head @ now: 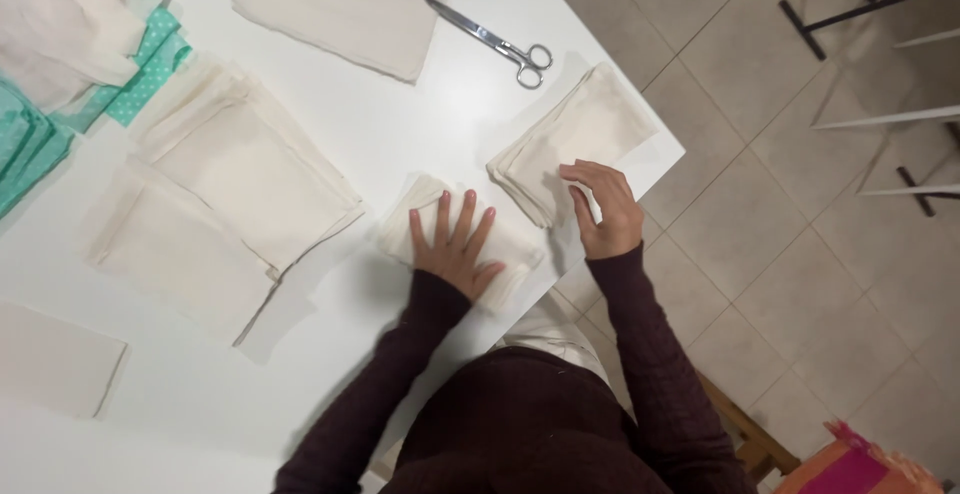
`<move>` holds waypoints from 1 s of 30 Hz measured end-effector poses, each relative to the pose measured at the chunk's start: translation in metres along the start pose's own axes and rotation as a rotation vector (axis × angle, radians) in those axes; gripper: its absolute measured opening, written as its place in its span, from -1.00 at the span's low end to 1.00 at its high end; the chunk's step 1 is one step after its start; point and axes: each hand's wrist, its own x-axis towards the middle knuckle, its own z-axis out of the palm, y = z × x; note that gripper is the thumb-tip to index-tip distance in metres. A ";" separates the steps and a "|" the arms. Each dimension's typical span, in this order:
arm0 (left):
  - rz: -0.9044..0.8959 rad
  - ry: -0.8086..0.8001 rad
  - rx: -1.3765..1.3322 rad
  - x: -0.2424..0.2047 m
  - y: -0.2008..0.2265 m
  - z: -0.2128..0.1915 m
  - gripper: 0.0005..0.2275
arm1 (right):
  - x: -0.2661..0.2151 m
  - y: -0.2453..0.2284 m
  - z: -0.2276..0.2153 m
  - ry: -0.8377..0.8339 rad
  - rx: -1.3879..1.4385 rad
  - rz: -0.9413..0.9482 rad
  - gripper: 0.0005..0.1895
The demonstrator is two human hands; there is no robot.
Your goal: Folding white rectangular pieces of fabric and stacking them on a table.
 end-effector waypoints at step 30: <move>-1.029 0.562 -0.524 0.115 0.095 0.005 -0.77 | 0.124 0.133 0.066 -1.262 0.422 -0.477 -0.85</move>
